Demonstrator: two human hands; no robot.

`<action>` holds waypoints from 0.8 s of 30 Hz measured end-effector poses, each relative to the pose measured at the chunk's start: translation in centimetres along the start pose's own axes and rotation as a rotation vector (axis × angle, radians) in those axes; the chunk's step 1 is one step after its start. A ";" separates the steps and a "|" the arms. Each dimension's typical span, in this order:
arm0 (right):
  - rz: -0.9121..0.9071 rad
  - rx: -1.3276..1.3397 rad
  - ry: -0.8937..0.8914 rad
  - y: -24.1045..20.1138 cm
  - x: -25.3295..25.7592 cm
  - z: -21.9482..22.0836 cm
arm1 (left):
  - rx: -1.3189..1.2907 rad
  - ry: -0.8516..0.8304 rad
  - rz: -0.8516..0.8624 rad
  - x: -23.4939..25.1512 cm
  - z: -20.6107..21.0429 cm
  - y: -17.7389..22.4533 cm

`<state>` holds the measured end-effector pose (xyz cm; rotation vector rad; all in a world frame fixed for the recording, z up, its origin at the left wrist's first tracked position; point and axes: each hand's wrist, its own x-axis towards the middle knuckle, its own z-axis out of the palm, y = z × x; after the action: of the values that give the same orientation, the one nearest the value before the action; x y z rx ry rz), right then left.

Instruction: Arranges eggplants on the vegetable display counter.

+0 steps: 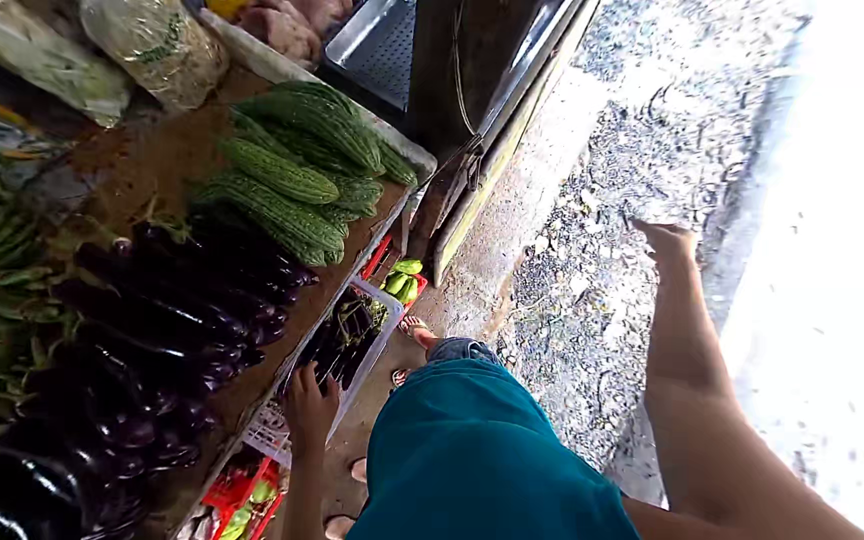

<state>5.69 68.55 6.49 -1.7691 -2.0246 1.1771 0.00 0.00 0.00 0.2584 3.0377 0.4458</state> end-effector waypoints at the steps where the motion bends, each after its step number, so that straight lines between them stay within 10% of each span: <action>1: -0.030 -0.073 -0.012 0.4 0.4 -0.3 | -0.021 -0.106 -0.134 0.7 1.1 -0.8; 6: -0.115 -0.616 -0.237 -0.9 -1.8 3.6 | -0.023 -0.365 -0.446 1.3 4.6 -4.6; 16: -1.001 -0.416 -1.331 -7.7 -29.0 27.4 | -0.075 -0.320 -0.656 2.7 8.9 -6.0; 21: -0.961 -0.589 -1.453 -3.4 -34.7 39.4 | -0.078 -0.367 -0.690 2.9 8.0 -6.2; 24: -1.262 -1.035 -1.353 -3.4 -37.8 41.9 | -0.053 -0.493 -0.675 2.9 7.2 -6.7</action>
<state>-13.02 16.71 -6.18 1.0237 -3.7040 0.7760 -3.25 -3.78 -8.92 -0.5604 2.4184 0.3361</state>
